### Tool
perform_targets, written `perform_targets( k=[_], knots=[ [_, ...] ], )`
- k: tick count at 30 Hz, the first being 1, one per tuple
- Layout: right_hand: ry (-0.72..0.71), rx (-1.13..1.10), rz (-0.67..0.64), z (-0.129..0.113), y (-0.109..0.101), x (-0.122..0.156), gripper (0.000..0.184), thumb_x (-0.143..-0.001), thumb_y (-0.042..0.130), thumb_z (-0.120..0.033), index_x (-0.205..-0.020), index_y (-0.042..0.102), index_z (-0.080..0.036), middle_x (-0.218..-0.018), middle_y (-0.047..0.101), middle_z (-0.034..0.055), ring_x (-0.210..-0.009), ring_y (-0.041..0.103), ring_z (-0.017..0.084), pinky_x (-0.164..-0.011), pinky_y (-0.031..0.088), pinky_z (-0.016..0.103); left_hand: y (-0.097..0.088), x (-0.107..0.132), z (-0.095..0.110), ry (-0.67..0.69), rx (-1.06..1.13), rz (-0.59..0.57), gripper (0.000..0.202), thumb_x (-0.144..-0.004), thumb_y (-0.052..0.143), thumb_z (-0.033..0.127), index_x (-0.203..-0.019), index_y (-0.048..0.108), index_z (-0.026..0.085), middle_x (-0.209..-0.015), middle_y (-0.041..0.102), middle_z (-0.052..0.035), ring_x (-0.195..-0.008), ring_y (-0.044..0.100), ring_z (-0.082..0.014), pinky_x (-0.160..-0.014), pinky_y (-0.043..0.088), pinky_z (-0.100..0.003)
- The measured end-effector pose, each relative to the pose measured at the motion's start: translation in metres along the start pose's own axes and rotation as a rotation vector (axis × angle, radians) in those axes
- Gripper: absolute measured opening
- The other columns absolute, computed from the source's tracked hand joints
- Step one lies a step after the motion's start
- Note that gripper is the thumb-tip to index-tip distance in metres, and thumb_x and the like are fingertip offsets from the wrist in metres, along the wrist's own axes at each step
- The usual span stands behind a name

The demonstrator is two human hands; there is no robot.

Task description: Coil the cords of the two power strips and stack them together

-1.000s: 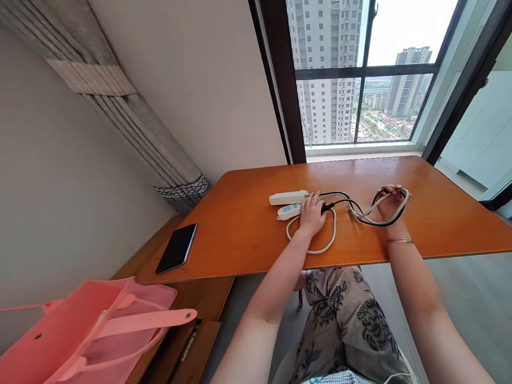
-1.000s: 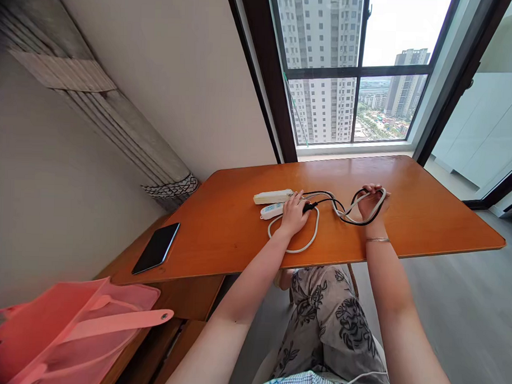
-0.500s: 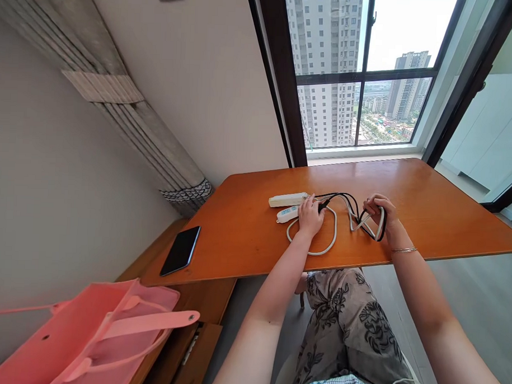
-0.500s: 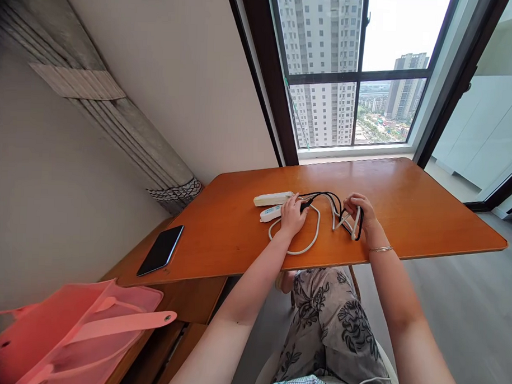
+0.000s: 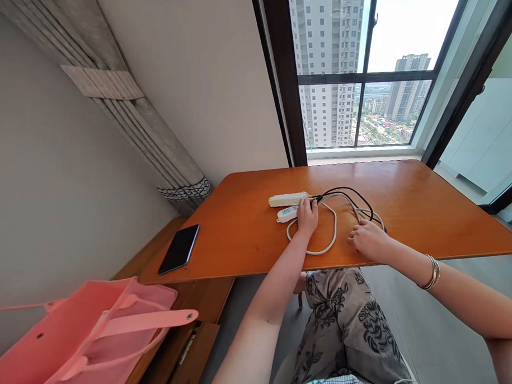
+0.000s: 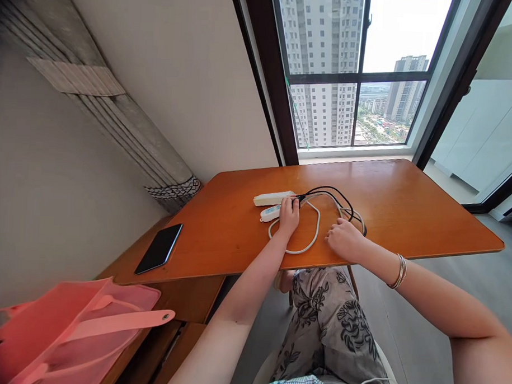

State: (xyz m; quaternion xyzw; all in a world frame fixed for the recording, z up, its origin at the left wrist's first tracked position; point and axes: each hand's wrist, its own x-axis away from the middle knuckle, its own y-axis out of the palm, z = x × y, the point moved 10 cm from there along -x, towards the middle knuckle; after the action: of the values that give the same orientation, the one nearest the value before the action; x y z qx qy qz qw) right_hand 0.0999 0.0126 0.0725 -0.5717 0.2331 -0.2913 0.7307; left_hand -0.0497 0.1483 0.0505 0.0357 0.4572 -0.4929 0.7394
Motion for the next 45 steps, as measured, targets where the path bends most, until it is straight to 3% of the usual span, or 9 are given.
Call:
perform_targets(
  k=[9,15,19,21,25,28,31,35,45],
  knots=[
    [0.077,0.087,0.154,0.067,0.038,-0.006,0.027,-0.098,0.044,-0.016,-0.096,0.071,-0.018,-0.096,0.072,0.0115,-0.096,0.062,0.025,-0.092,0.041,0.041,-0.014,-0.001,-0.009,-0.090,0.055,0.091,0.017,-0.096,0.040,0.028,-0.090,0.055,0.024,-0.097,0.066,-0.0081,-0.100,0.064,-0.0230,-0.093,0.052,-0.041],
    [0.369,-0.060,0.357,0.113,0.052,0.016,0.053,-0.096,0.037,-0.018,-0.148,0.048,-0.014,-0.158,0.041,0.0172,-0.150,0.029,0.032,-0.121,0.019,0.056,-0.011,-0.002,-0.010,-0.190,0.160,-0.013,0.014,-0.079,0.042,0.014,-0.081,0.050,0.025,-0.093,0.067,-0.0048,-0.093,0.065,-0.0227,-0.088,0.053,-0.040],
    [0.667,-0.344,0.147,0.166,0.096,0.043,0.065,-0.095,0.044,-0.048,-0.150,0.047,-0.015,-0.157,0.042,0.0186,-0.152,0.024,0.039,-0.120,0.018,0.065,-0.001,0.000,-0.002,-0.212,0.149,-0.130,0.019,-0.073,0.048,0.014,-0.087,0.054,0.025,-0.086,0.068,-0.0031,-0.083,0.065,-0.0232,-0.081,0.052,-0.040],
    [0.673,-0.559,0.074,0.179,0.110,0.051,0.065,-0.092,0.044,-0.061,-0.143,0.057,-0.022,-0.153,0.049,0.0142,-0.151,0.027,0.040,-0.118,0.023,0.066,0.001,0.000,0.003,-0.196,0.128,-0.171,0.020,-0.072,0.050,0.013,-0.087,0.055,0.025,-0.086,0.068,-0.0033,-0.083,0.066,-0.0240,-0.081,0.051,-0.040],
    [0.670,-0.815,0.398,0.205,0.086,0.062,0.057,-0.092,0.044,-0.062,-0.117,0.073,-0.021,-0.131,0.066,0.0136,-0.132,0.053,0.034,-0.113,0.039,0.051,0.002,0.001,0.009,-0.198,0.078,-0.239,0.018,-0.078,0.048,0.014,-0.090,0.057,0.024,-0.084,0.067,-0.0035,-0.081,0.065,-0.0232,-0.080,0.050,-0.038],
    [0.906,-0.708,0.651,0.233,0.072,0.084,0.050,-0.089,0.052,-0.051,-0.116,0.073,-0.014,-0.125,0.067,0.0183,-0.117,0.062,0.031,-0.107,0.045,0.044,0.005,0.003,0.015,-0.184,0.082,-0.290,0.015,-0.087,0.048,0.022,-0.097,0.059,0.022,-0.083,0.066,-0.0038,-0.082,0.065,-0.0222,-0.080,0.050,-0.036],
    [1.120,-0.722,0.518,0.250,0.096,0.089,0.045,-0.089,0.051,-0.043,-0.112,0.074,-0.011,-0.121,0.069,0.0209,-0.108,0.065,0.032,-0.097,0.049,0.043,0.010,0.005,0.020,-0.126,0.071,-0.312,0.023,-0.087,0.057,0.026,-0.108,0.059,0.020,-0.099,0.067,-0.0077,-0.087,0.065,-0.0217,-0.085,0.052,-0.037],
    [1.141,-0.809,0.420,0.257,0.117,0.084,0.037,-0.086,0.055,-0.040,-0.099,0.076,-0.014,-0.105,0.076,0.0160,-0.097,0.067,0.030,-0.083,0.050,0.038,0.022,0.009,0.018,-0.093,0.033,-0.382,0.039,-0.081,0.062,0.016,-0.119,0.058,0.017,-0.116,0.067,-0.0131,-0.098,0.066,-0.0242,-0.093,0.052,-0.041],
    [1.110,-0.792,1.023,0.250,0.050,0.091,0.034,-0.087,0.046,-0.049,-0.089,0.060,-0.019,-0.092,0.068,0.0117,-0.088,0.061,0.024,-0.082,0.048,0.038,0.031,0.016,0.037,-0.008,0.190,-0.503,0.034,-0.079,0.062,0.016,-0.113,0.063,0.018,-0.098,0.071,-0.0062,-0.084,0.066,-0.0177,-0.081,0.056,-0.033]
  ],
)
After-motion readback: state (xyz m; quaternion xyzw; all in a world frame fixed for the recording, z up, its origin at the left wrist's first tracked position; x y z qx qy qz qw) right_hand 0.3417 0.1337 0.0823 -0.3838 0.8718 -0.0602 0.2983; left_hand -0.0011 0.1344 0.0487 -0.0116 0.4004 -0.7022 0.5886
